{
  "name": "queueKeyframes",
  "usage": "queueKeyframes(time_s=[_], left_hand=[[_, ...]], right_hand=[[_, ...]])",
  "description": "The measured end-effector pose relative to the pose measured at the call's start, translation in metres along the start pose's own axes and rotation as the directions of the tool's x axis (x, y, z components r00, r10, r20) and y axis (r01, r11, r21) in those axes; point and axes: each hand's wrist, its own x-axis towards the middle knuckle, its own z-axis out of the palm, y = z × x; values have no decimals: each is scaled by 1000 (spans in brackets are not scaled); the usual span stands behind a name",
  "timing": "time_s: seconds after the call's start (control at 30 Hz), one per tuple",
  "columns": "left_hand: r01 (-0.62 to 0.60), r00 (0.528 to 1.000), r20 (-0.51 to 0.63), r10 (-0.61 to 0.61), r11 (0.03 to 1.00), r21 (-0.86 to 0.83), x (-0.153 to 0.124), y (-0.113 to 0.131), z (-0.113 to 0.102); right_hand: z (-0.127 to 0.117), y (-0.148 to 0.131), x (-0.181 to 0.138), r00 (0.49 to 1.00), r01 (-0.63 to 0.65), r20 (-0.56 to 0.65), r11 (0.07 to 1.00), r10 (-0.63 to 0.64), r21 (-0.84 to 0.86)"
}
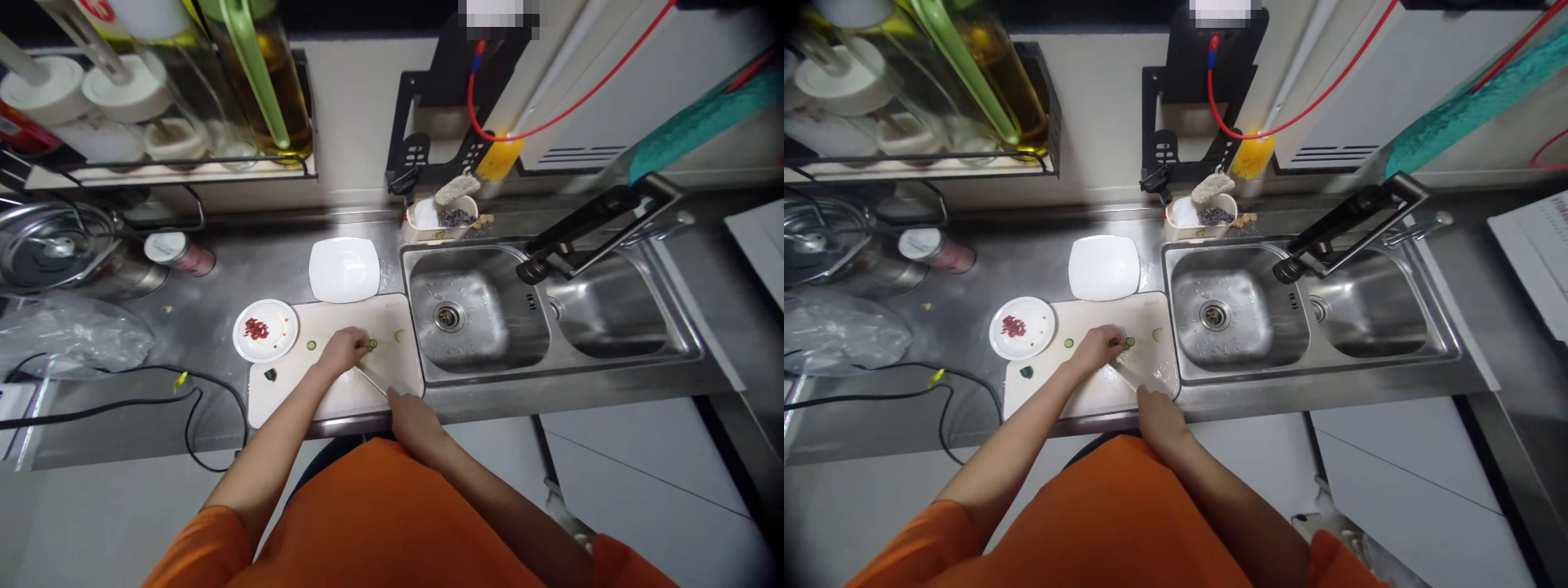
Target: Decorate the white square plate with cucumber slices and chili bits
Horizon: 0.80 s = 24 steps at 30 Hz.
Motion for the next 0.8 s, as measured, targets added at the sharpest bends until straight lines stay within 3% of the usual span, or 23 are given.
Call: queueKeyframes(time_s=[0.2,0.3,0.43,0.6,0.8], left_hand=[[183,972,-118,-201,972,-146,-24,-17,-17],[225,966,-82,-245,954,-196,-36,-30,-25],[214,970,-88,-225,970,-119,-42,-37,-25],[96,964,-249,-90,995,10,-48,-38,-14],[211,902,-398,-169,975,64,-63,-36,9]], right_hand=[[-3,2,2,1000,2,30,1000,-2,7],[0,5,4,1000,18,15,1000,-18,2],[1,5,8,999,28,27,1000,-27,-13],[3,5,11,999,38,6,999,-38,-30],[5,1,14,998,52,-45,998,-53,-33]])
